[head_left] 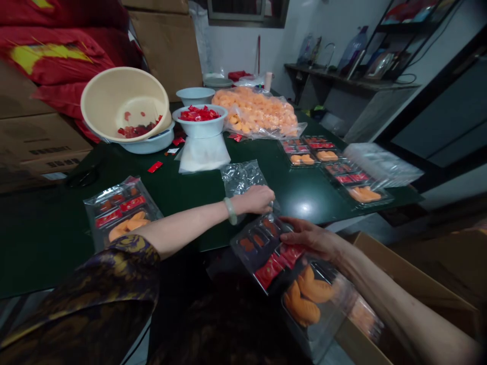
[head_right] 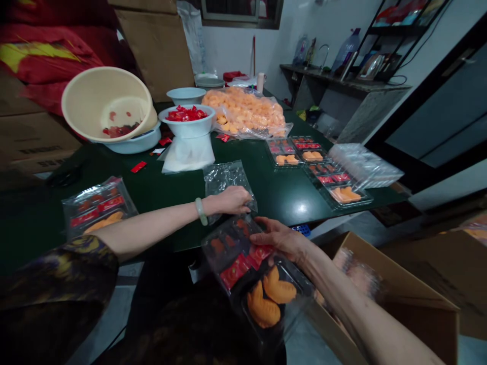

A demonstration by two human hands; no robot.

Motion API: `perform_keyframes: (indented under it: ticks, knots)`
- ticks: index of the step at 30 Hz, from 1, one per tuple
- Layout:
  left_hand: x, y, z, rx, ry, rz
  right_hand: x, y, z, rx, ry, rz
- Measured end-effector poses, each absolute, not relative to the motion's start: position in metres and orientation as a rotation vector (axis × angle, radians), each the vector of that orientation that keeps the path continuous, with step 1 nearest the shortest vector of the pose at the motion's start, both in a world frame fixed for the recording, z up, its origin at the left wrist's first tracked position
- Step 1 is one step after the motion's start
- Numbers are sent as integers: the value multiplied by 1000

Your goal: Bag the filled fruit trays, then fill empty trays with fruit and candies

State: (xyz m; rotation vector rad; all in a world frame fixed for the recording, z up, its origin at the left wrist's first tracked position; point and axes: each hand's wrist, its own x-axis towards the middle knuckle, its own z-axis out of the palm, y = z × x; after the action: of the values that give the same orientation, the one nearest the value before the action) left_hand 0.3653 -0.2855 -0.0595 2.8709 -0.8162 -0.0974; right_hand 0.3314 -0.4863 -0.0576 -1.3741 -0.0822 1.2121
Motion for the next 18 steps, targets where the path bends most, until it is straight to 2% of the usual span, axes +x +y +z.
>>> perform_keyframes:
  ticks: [11, 14, 18]
  knots:
    - [356, -281, -51, 2683, -1173, -202, 334, -492, -67, -1372, -19, 1079]
    - [341, -279, -54, 2871, -1022, -83, 332, -492, -75, -1344, -18, 989]
    - [319, -265, -58, 3076, -550, -3, 323, -497, -85, -1334, 15, 896]
